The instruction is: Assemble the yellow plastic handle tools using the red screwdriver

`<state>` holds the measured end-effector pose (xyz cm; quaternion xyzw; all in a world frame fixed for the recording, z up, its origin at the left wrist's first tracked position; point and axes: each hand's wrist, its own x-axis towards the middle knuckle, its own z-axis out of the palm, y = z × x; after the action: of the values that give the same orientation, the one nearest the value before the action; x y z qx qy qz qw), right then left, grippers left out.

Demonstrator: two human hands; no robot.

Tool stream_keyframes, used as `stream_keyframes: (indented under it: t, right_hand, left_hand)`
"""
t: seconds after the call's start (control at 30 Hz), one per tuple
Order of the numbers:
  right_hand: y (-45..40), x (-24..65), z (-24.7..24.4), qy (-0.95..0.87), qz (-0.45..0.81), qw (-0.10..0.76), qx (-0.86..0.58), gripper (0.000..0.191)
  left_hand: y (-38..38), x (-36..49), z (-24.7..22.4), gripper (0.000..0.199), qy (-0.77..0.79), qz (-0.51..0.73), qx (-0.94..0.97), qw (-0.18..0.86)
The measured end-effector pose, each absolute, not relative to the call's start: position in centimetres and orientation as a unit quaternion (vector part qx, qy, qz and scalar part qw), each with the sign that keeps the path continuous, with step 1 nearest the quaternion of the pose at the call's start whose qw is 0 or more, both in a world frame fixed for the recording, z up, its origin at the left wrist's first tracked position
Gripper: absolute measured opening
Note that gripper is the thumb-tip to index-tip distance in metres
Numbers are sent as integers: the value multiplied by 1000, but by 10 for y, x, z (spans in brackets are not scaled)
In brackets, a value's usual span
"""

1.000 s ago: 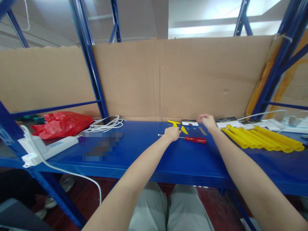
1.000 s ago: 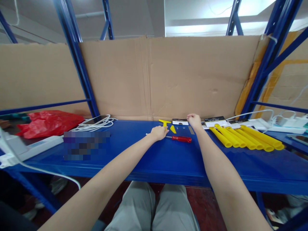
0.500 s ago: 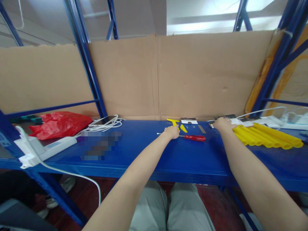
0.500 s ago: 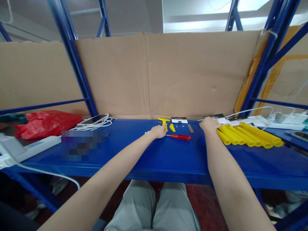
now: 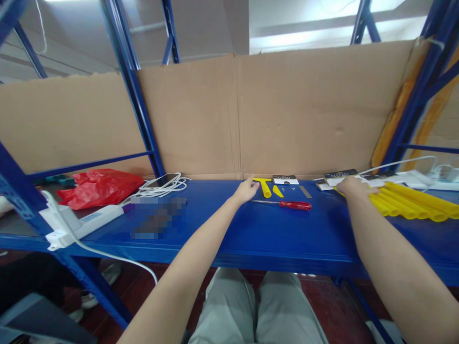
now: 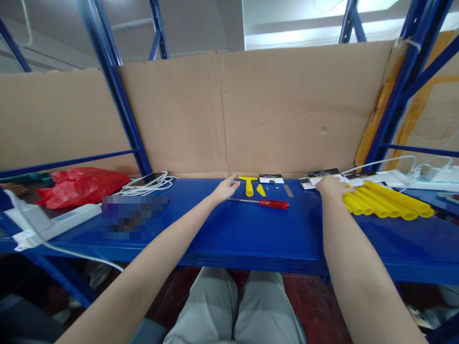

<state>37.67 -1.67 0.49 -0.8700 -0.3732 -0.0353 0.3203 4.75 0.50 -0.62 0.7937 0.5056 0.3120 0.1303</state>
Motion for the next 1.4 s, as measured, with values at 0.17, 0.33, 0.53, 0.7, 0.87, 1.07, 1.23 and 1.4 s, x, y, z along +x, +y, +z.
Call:
stream_keyframes:
  t: [0.17,0.33,0.53,0.7,0.87,1.07,1.23,1.4]
  right_hand:
    - [-31,364,15,-312,41,257,-914,52]
    - [-31,366,13,-311,13,271,-911,43]
    - [-27,345,32,-399,-82,318,-856,40]
    - [-14,282,38,-559,-55,408,-719,36]
    - [-11,221,17,-675,86,425,-597,41]
    - [-18,200,6,-651,211,446,-577,58]
    - [-18,199,3,-658,167,467,-567,66]
    - [-18,197,-3,-699,86,455,-544,61]
  left_hand:
    - [-4,35,-14,46,510,342,782,111]
    - [-8,37,-14,45,495,350,792,70]
    - [-10,41,-13,44,485,369,789,80]
    - [-11,44,-10,41,475,421,761,132]
    - [-3,43,-14,36,460,446,749,169]
    - [4,40,-11,26,450,502,721,161]
    - [2,36,-5,13,470,539,686,134]
    - [4,40,-10,22,336,540,691,345]
